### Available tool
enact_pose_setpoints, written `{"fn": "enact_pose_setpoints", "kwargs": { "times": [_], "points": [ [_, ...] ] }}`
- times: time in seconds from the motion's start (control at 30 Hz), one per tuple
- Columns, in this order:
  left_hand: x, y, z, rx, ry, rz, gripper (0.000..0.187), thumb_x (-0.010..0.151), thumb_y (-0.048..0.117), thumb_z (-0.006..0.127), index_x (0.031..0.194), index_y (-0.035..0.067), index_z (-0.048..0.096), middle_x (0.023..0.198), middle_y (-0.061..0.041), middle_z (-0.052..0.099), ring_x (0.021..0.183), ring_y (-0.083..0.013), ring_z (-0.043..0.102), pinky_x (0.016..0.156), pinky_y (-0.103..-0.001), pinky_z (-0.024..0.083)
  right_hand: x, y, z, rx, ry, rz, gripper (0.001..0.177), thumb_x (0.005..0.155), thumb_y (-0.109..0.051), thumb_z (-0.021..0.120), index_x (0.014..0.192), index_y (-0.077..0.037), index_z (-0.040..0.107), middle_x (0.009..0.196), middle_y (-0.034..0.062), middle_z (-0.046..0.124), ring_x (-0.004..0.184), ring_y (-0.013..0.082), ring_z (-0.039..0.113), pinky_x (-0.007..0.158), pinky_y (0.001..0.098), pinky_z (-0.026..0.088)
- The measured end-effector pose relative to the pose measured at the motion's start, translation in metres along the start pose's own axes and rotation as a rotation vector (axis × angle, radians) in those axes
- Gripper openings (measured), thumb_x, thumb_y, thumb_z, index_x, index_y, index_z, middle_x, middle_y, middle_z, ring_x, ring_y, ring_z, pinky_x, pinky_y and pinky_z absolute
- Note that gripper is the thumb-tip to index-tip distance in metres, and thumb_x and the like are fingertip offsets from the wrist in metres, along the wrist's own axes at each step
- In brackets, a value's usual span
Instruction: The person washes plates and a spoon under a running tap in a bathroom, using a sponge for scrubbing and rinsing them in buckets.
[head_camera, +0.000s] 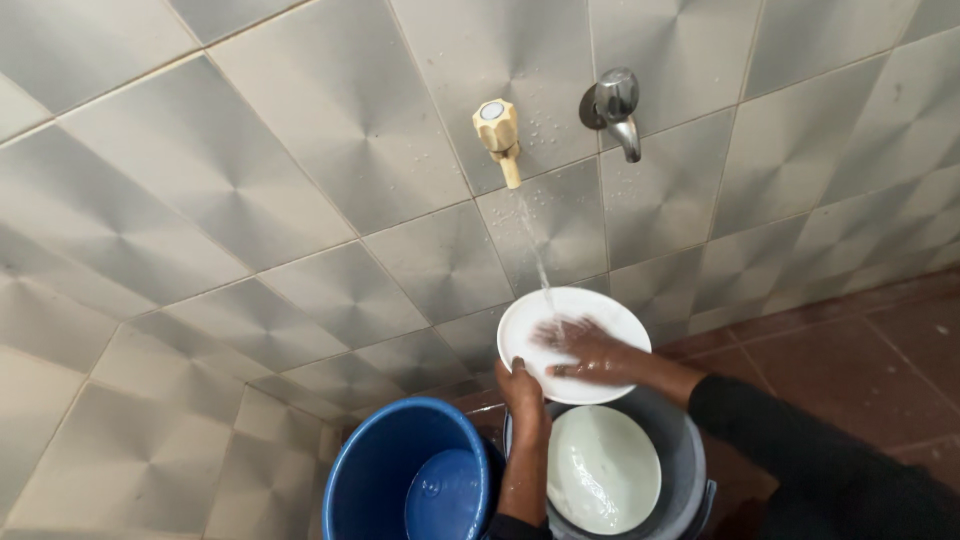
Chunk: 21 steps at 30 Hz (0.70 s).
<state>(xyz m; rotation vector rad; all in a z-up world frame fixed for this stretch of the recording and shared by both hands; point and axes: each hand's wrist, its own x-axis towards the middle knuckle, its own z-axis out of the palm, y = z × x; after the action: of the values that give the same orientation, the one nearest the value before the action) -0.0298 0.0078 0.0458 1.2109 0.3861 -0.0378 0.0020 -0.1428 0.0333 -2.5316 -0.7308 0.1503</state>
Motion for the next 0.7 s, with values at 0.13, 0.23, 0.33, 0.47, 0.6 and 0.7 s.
{"fn": "enact_pose_setpoints", "kwargs": {
  "times": [0.13,0.23,0.33,0.47,0.6,0.7],
  "points": [
    [-0.016,-0.009,0.014,0.295,0.052,0.172,0.041,0.099,0.018,0.049,0.137,0.001,0.051,0.126,-0.019,0.068,0.112,-0.0287,0.069,0.098,-0.038,0.049,0.010,0.028,-0.003,-0.117,0.256,0.442,0.078,0.106,-0.059,0.039,0.160,-0.006,0.022,0.168,0.0214,0.013,0.156,0.0390,0.010,0.123,0.0528,0.009],
    [-0.031,-0.003,0.028,0.366,0.074,0.112,0.038,0.109,0.024,0.046,0.142,0.005,0.048,0.131,-0.018,0.062,0.116,-0.0268,0.063,0.098,-0.036,0.047,0.025,-0.005,0.008,0.218,0.213,0.107,0.075,0.104,-0.058,0.035,0.161,-0.010,0.025,0.170,0.0183,0.018,0.159,0.0358,0.015,0.127,0.0502,0.010],
    [-0.025,0.006,0.014,-0.057,0.066,-0.014,0.037,0.108,0.020,0.040,0.138,0.001,0.052,0.131,-0.023,0.065,0.114,-0.0321,0.066,0.095,-0.041,0.053,-0.006,-0.035,-0.016,0.021,0.053,-0.013,0.071,0.099,-0.054,0.036,0.161,-0.020,0.031,0.169,0.0072,0.027,0.158,0.0323,0.017,0.126,0.0522,0.008],
    [-0.033,-0.007,0.008,-0.176,0.050,-0.117,0.038,0.103,0.012,0.044,0.139,0.003,0.051,0.132,-0.019,0.064,0.118,-0.0336,0.065,0.098,-0.045,0.055,0.001,-0.052,-0.052,-0.274,0.098,0.328,0.084,0.095,-0.063,0.045,0.159,-0.012,0.026,0.170,0.0160,0.019,0.157,0.0416,0.010,0.122,0.0589,0.005],
    [-0.032,-0.009,0.028,-0.248,-0.020,-0.211,0.040,0.105,0.017,0.039,0.144,0.010,0.046,0.133,-0.015,0.062,0.122,-0.0304,0.065,0.103,-0.045,0.055,0.006,-0.051,-0.032,-0.151,0.141,0.332,0.087,0.095,-0.066,0.043,0.160,-0.009,0.028,0.170,0.0168,0.020,0.157,0.0404,0.013,0.125,0.0621,0.006],
    [-0.016,-0.003,0.011,-0.304,0.079,-0.222,0.046,0.109,0.033,0.034,0.140,0.002,0.047,0.128,-0.020,0.063,0.116,-0.0334,0.067,0.101,-0.047,0.057,-0.001,-0.039,-0.025,-0.001,-0.059,0.179,0.076,0.096,-0.062,0.038,0.160,-0.022,0.032,0.171,0.0047,0.020,0.159,0.0308,0.013,0.130,0.0600,0.003]
  ]
}}
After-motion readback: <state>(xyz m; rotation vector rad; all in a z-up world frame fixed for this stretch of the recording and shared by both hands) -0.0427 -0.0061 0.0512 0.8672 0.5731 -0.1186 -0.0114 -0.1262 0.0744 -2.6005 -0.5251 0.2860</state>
